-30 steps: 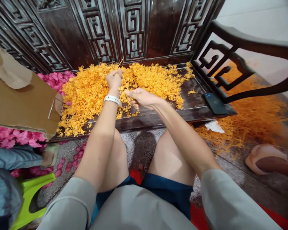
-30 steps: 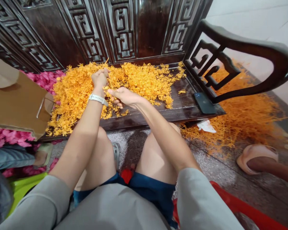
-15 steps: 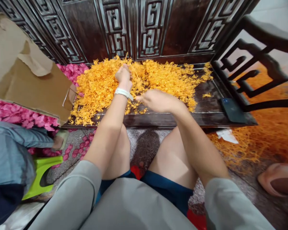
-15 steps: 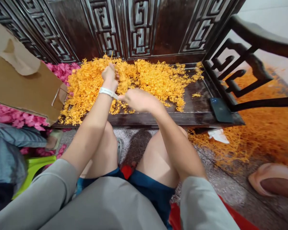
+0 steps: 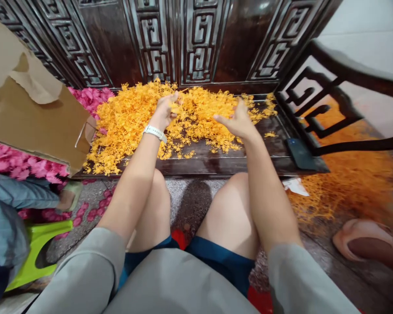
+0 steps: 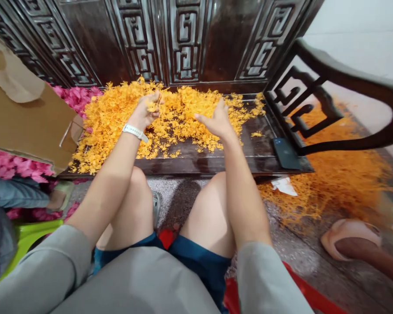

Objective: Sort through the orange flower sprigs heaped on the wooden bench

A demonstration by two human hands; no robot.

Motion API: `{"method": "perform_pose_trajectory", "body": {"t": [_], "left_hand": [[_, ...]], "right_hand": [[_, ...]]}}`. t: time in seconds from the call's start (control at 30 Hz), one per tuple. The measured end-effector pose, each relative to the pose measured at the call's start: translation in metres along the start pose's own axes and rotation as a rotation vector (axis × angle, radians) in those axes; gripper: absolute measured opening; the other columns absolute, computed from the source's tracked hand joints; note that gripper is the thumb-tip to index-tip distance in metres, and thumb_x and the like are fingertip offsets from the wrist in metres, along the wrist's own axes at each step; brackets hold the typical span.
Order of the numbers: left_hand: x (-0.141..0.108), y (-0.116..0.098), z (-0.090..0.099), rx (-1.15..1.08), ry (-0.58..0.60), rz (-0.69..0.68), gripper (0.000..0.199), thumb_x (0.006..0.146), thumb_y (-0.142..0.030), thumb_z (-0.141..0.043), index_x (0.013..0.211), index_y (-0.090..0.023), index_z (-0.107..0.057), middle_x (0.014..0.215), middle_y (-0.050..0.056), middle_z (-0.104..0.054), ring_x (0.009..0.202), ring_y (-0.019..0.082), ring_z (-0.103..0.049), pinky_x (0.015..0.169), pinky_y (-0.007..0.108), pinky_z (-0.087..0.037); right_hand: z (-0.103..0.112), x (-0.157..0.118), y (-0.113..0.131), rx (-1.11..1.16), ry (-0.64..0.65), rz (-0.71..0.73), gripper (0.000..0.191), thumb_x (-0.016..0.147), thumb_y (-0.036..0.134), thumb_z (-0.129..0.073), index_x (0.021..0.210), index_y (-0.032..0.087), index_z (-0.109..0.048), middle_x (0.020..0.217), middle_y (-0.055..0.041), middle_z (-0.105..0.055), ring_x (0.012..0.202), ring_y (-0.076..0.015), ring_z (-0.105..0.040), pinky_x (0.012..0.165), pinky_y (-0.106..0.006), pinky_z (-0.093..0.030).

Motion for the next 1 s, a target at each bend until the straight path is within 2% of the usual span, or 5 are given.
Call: {"method": "perform_pose_trajectory", "body": {"t": [0.13,0.33,0.6,0.83,1.0], "left_hand": [[-0.014,0.010,-0.029,-0.047,0.090,0.082,0.032,0.092,-0.049,-0.084,0.090,-0.022,-0.069,0.086,0.009,-0.072,0.065,0.016,-0.062,0.056,0.029,-0.048],[-0.022,-0.001,-0.040,-0.061,0.046,-0.024,0.013,0.095,-0.031,-0.081,0.094,-0.022,-0.071,0.092,0.007,-0.072,0.078,0.017,-0.067,0.064,0.029,-0.052],[-0.015,-0.009,-0.012,-0.083,-0.126,-0.054,0.013,0.088,-0.021,-0.082,0.090,-0.022,-0.070,0.088,0.004,-0.072,0.070,0.014,-0.062,0.061,0.026,-0.045],[-0.015,0.001,-0.018,-0.094,-0.009,-0.028,0.013,0.089,-0.024,-0.082,0.085,-0.022,-0.070,0.089,0.005,-0.073,0.072,0.014,-0.064,0.056,0.024,-0.045],[-0.013,0.001,-0.015,-0.059,-0.060,-0.053,0.013,0.086,-0.021,-0.083,0.084,-0.022,-0.070,0.083,0.005,-0.071,0.070,0.013,-0.062,0.054,0.022,-0.042]], "right_hand": [[-0.042,-0.017,0.008,0.495,0.237,-0.165,0.081,0.090,0.083,-0.067,0.144,0.022,-0.060,0.128,-0.0177,-0.071,0.108,-0.0267,-0.071,0.089,-0.038,-0.066],[-0.094,-0.034,0.033,0.731,0.360,-0.206,0.042,0.087,0.052,-0.090,0.088,0.022,-0.061,0.077,0.0003,-0.060,0.068,-0.0112,-0.055,0.063,-0.024,-0.053],[-0.104,-0.042,0.043,0.912,0.337,-0.267,0.028,0.091,0.030,-0.085,0.090,0.022,-0.059,0.089,-0.0017,-0.073,0.078,-0.0117,-0.065,0.071,-0.023,-0.057],[-0.094,-0.040,0.047,0.921,0.169,-0.249,0.033,0.092,0.043,-0.082,0.094,0.025,-0.054,0.098,-0.0039,-0.077,0.095,-0.0163,-0.073,0.080,-0.027,-0.061],[-0.090,-0.036,0.035,0.973,0.083,-0.297,0.036,0.095,0.036,-0.083,0.090,0.024,-0.049,0.084,0.0016,-0.069,0.075,-0.0099,-0.065,0.068,-0.021,-0.054]]}}
Point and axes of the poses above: each hand's wrist, its own x-axis towards the middle knuckle, its own z-axis out of the back of the hand, y = z × x, the point moved 9 cm from there along x, towards the middle knuckle
